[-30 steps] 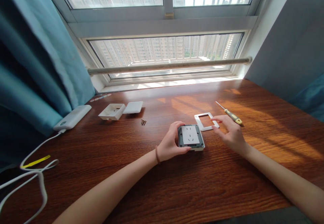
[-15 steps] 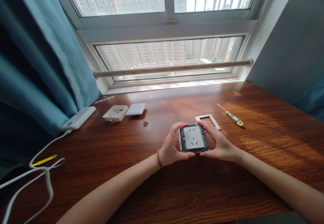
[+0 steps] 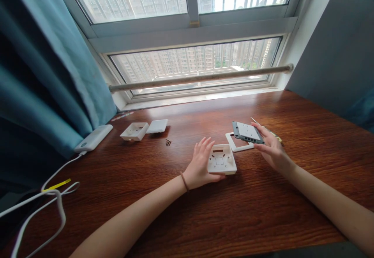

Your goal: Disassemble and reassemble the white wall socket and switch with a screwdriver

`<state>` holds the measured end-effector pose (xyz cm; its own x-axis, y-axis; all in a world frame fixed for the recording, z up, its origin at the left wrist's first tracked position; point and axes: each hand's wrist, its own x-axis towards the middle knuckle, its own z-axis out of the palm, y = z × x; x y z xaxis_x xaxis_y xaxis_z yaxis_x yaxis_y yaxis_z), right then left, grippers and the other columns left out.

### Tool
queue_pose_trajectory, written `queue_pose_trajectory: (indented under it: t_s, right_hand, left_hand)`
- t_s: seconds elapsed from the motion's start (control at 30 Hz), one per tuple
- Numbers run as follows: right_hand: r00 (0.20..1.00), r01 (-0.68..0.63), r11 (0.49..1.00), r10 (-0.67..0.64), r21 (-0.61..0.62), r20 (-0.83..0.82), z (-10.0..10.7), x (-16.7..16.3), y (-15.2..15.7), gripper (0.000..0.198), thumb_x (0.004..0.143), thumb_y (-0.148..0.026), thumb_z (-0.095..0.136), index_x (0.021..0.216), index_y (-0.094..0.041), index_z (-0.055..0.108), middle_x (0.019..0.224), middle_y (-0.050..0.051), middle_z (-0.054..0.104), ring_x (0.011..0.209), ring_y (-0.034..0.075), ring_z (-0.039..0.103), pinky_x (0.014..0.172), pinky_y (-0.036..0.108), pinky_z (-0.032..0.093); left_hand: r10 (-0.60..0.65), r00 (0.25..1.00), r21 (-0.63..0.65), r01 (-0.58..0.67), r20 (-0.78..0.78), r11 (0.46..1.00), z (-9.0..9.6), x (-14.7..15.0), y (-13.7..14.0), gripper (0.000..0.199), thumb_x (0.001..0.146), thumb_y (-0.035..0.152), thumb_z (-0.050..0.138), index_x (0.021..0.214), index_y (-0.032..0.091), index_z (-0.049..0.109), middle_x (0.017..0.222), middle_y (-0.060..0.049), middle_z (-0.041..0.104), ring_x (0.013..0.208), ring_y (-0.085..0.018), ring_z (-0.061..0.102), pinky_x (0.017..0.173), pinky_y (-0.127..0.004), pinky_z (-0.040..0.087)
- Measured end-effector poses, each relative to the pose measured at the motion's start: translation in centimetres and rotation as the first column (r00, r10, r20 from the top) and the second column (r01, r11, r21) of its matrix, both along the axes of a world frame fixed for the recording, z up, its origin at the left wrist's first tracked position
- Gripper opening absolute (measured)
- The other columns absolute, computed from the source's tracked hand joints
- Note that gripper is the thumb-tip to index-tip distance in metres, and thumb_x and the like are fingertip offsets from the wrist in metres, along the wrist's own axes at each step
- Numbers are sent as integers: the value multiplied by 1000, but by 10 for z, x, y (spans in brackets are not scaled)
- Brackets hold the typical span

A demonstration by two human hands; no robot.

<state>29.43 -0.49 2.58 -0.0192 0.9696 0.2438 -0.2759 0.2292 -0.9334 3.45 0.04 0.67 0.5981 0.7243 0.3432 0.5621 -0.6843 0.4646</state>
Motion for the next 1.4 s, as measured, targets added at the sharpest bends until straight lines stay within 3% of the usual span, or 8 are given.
queue_pose_trajectory:
  t_s: [0.13, 0.3, 0.43, 0.6, 0.83, 1.0, 1.17, 1.4]
  right_hand:
    - [999, -46, 998, 45, -39, -14, -4, -3, -1, 71, 66, -19, 72, 129, -21, 40, 134, 9, 45, 126, 27, 37, 109, 44, 21]
    - [992, -115, 989, 111, -89, -52, -6, -6, -7, 69, 67, -22, 69, 130, -22, 41, 134, 8, 46, 127, 27, 37, 110, 44, 16]
    - [946, -272, 952, 237, -141, -221, -4, -12, -10, 52, 75, -39, 56, 124, -27, 48, 131, 6, 50, 127, 28, 36, 108, 49, 20]
    - [824, -519, 831, 425, -200, -375, -1, -24, -21, 58, 73, -55, 46, 124, -28, 49, 135, 7, 46, 126, 34, 37, 97, 57, 31]
    - [841, -531, 822, 481, -205, -250, 0, -27, -26, 69, 73, -65, 38, 130, -27, 41, 143, 8, 35, 126, 34, 37, 92, 54, 36]
    - [775, -597, 776, 493, -204, -394, 1, -27, -26, 65, 70, -59, 46, 128, -30, 43, 144, 5, 32, 127, 37, 32, 90, 57, 37]
    - [706, -646, 739, 482, -192, -519, 1, -30, -31, 66, 69, -56, 51, 129, -30, 42, 143, 8, 33, 122, 38, 40, 89, 58, 36]
    - [701, -656, 726, 483, -208, -525, 4, -30, -33, 66, 70, -56, 49, 127, -24, 44, 144, 9, 31, 124, 37, 36, 94, 58, 32]
  left_hand:
    - [0, 995, 37, 4, -100, 999, 5, 3, -4, 94, 60, 49, 71, 136, 17, 26, 146, -18, 21, 136, -36, 10, 108, -59, 7]
    - [-14, 999, -34, 12, -49, 999, 3, 6, -2, 83, 62, 47, 70, 131, 19, 34, 139, -17, 32, 130, -34, 25, 106, -54, 22]
    - [-72, 981, -72, 86, 180, 994, 3, 4, -3, 84, 65, 44, 69, 133, 20, 26, 135, -16, 33, 126, -32, 31, 105, -51, 26]
    - [-73, 840, -248, 240, 537, 939, 5, 5, -17, 80, 80, 51, 49, 139, 23, 3, 137, -14, 28, 122, -29, 38, 103, -45, 32]
    - [18, 732, -402, 352, 681, 845, 11, 12, -22, 96, 73, 60, 55, 140, 26, -4, 127, -13, 39, 113, -29, 48, 96, -45, 40]
    - [80, 636, -421, 406, 767, 811, 4, 10, -21, 99, 67, 62, 61, 140, 29, 3, 131, -13, 44, 114, -32, 49, 94, -49, 42]
    - [97, 623, -441, 427, 776, 790, 5, 12, -22, 97, 65, 60, 64, 140, 30, 8, 123, -11, 52, 111, -32, 52, 93, -51, 43]
    - [62, 665, -386, 354, 745, 852, 6, 9, -16, 98, 63, 54, 69, 137, 30, 9, 130, -13, 44, 109, -29, 53, 90, -45, 46]
